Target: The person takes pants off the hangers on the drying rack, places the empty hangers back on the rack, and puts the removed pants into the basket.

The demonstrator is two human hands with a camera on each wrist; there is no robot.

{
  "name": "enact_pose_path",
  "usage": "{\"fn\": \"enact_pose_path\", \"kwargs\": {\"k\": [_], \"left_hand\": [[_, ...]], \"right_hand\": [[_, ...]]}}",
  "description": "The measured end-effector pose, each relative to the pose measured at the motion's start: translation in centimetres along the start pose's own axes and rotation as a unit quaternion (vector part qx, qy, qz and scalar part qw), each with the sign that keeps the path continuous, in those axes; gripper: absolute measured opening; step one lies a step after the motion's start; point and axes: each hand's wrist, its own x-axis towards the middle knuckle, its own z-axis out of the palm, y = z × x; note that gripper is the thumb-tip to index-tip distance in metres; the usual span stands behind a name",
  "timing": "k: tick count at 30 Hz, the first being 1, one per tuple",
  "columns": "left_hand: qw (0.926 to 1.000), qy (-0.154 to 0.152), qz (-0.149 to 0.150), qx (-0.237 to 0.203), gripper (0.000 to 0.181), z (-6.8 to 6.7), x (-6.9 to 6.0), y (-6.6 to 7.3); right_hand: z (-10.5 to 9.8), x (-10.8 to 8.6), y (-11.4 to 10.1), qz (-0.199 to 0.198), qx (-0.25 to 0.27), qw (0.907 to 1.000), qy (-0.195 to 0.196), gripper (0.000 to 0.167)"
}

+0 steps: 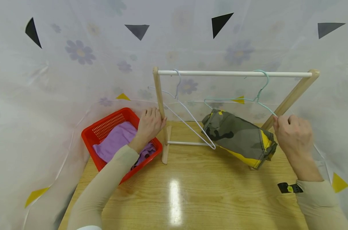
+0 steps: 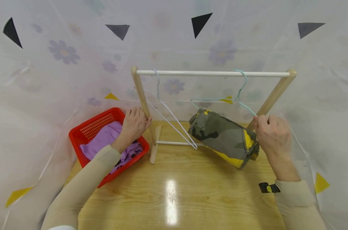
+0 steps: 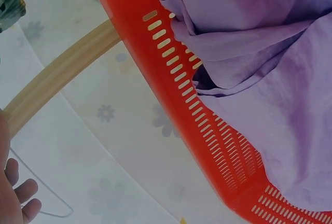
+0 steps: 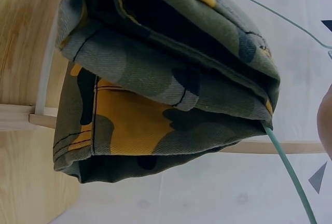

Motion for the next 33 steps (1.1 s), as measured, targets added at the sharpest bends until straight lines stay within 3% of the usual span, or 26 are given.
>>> {"fn": "enact_pose_path", "kwargs": {"k": [11,23,33], "left_hand": [[1.0,-0.003,0.0,0.0,0.041,0.0,-0.1,0.1],[1.0,-0.006,-0.001,-0.001,0.04,0.0,-0.1,0.2],[1.0,-0.009,-0.002,-0.002,0.04,0.0,-0.1,0.1]], "right_hand": [[-0.5,0.7,0.4,0.007,0.009,0.9999,-0.007,0.054],[-1.5,1.7,0.1,0.026,0.035,0.9982,0.041,0.056],[-2.4,1.9,-0.1,0.03,0.038,0.9985,0.027,0.053]]}}
